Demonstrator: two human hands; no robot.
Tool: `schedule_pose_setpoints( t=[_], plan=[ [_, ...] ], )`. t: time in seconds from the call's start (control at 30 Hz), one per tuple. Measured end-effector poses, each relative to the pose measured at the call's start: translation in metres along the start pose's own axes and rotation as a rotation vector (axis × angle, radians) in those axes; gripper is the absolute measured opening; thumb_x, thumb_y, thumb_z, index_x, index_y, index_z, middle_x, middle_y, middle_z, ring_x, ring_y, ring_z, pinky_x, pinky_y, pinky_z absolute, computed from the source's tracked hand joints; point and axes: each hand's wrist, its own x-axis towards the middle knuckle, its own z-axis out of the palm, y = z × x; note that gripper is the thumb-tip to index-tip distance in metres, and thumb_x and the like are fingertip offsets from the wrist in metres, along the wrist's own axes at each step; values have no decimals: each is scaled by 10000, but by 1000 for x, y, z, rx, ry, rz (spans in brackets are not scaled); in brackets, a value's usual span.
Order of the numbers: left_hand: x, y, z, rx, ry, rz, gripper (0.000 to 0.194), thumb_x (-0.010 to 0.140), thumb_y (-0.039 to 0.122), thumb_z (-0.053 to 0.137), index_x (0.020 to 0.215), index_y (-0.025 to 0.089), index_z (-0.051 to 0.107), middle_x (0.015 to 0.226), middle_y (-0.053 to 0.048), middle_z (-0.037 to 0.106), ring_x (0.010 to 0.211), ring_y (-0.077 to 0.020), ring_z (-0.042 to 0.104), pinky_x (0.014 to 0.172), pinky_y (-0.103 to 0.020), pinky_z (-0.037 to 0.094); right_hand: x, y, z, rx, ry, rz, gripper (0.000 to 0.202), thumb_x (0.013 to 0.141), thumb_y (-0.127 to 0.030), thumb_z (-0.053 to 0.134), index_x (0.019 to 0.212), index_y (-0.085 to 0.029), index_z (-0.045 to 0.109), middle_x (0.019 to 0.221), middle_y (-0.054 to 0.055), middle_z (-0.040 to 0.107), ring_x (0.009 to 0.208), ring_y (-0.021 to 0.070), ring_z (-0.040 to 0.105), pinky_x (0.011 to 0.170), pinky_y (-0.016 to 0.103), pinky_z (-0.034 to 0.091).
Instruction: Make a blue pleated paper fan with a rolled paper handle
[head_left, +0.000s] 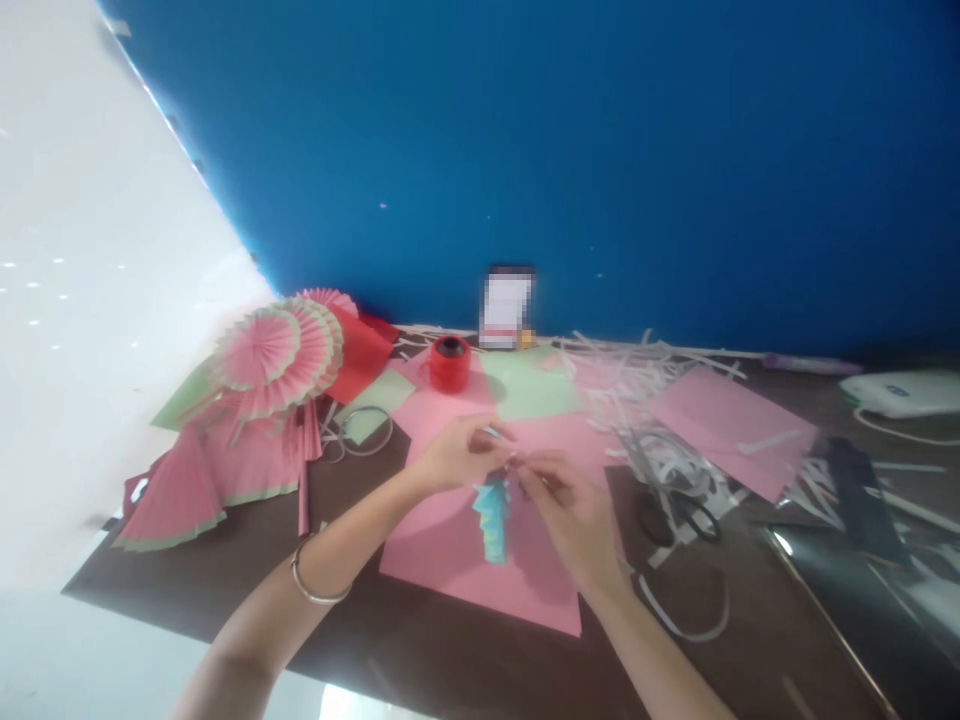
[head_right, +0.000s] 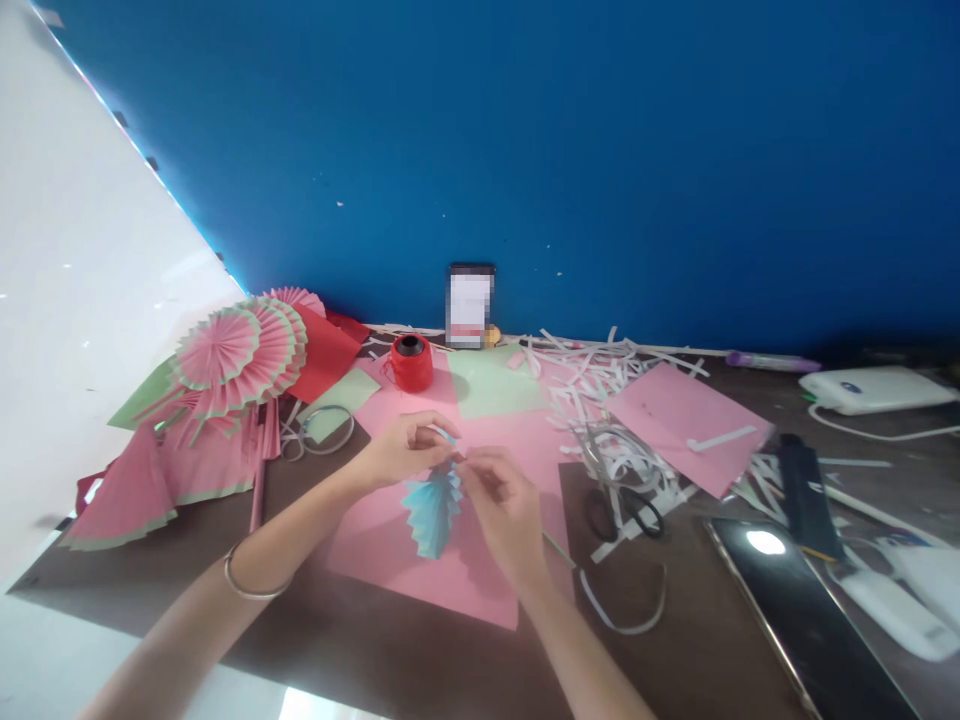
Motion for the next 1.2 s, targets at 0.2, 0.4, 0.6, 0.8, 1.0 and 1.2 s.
schedule_pose_setpoints(
  t=[0.2,0.4,0.6,0.8,1.0,1.2],
  plan=[
    [0,-2,2,20,-8,2,156,730,219,643,843,133,580,732,-68,680,599,-115,613,576,-229,462,-2,0,1,-40,25,-35,173,789,-335,597,692,-192,611,791,29,568,700,140,560,617,252,475],
    [-2,0,3,20,4,46,121,743,200,624,823,116,590,717,-55,646,605,-104,586,568,-220,454,-4,-1,4,-95,32,-61,174,795,-322,587,672,-198,602,802,31,556,746,149,561,638,252,481],
    [-3,2,4,-30,-18,74,91,753,193,608,786,109,600,688,-30,608,581,-84,555,578,-217,443,-4,-2,5,-56,36,-52,173,786,-333,599,676,-202,620,805,31,560,742,145,565,625,241,492],
    [-1,-3,4,-110,-38,2,126,777,221,591,831,107,595,735,-49,622,587,-85,559,591,-231,445,-6,0,7,-10,22,-34,152,765,-335,629,690,-203,642,837,35,567,766,149,572,628,235,498],
    [1,-4,6,-140,0,-67,152,733,234,644,814,113,600,705,-39,616,599,-96,565,584,-231,432,-5,7,5,117,-36,14,243,829,-379,544,700,-200,643,821,38,587,740,155,576,637,261,488],
    [6,-7,4,-190,6,-82,203,676,257,690,786,112,600,679,-30,612,548,-76,529,528,-207,387,-2,21,2,257,-61,126,203,808,-400,571,788,-201,610,682,11,599,637,151,571,621,286,474]
  ],
)
